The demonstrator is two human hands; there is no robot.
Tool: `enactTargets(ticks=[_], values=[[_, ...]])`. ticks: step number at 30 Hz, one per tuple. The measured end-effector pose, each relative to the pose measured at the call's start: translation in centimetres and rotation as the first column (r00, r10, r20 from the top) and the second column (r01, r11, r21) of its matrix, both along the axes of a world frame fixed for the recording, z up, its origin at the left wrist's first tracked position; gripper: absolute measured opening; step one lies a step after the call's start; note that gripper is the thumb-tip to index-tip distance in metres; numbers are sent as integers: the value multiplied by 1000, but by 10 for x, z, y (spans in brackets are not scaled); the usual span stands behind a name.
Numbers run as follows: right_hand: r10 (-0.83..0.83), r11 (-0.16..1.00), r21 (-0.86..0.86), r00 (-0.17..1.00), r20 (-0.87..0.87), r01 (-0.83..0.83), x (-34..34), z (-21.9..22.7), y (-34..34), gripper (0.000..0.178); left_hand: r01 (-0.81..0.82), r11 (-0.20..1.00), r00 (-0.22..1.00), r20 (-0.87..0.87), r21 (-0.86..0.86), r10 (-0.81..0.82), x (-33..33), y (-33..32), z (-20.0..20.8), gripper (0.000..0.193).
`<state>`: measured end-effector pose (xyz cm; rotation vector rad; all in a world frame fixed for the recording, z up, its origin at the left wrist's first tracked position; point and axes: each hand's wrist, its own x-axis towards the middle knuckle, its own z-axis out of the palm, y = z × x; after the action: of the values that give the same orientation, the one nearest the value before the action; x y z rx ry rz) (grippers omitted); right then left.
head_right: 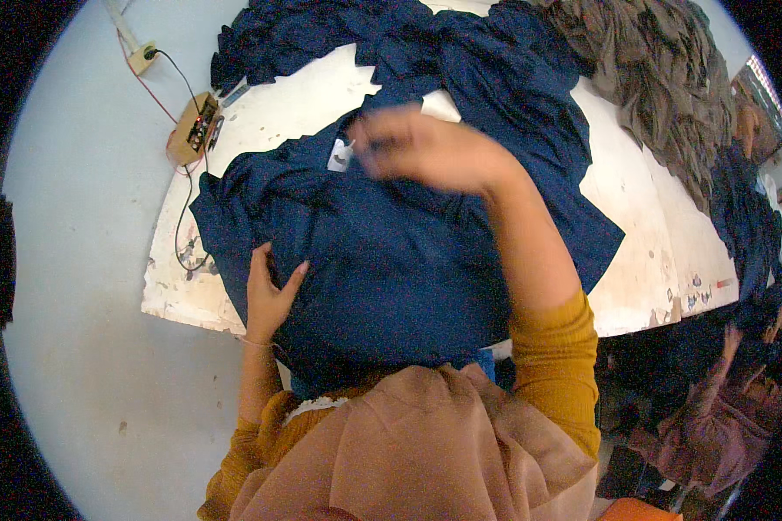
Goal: The person inspects a dark blue shirt by hand, turning it over and checking seams, buttons, and fabric areas on a white worktable. The person repeatedly manipulates the same shirt without using tools.
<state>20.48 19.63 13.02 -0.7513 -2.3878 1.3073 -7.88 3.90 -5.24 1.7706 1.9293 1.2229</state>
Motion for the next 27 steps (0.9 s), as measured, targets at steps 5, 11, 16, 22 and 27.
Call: enactTargets(ticks=[5, 11, 16, 22, 27], values=[[24, 999, 42, 809, -588, 0, -68, 6, 22, 55, -47, 986, 985, 173, 157, 19, 12, 1, 9, 54], [232, 719, 648, 966, 116, -251, -115, -107, -7, 36, 50, 981, 999, 10, 185, -52, 17, -3, 18, 46], [159, 700, 664, 964, 215, -264, -111, -110, -39, 31, 82, 981, 995, 40, 178, -90, 9, -5, 10, 39], [94, 603, 786, 991, 98, -135, -96, -103, -50, 21, 99, 978, 994, 27, 186, -106, 8, -7, 18, 25], [99, 687, 718, 993, 59, -111, -83, -78, -22, 23, -104, 955, 994, 51, 279, 94, -31, 1, 32, 22]])
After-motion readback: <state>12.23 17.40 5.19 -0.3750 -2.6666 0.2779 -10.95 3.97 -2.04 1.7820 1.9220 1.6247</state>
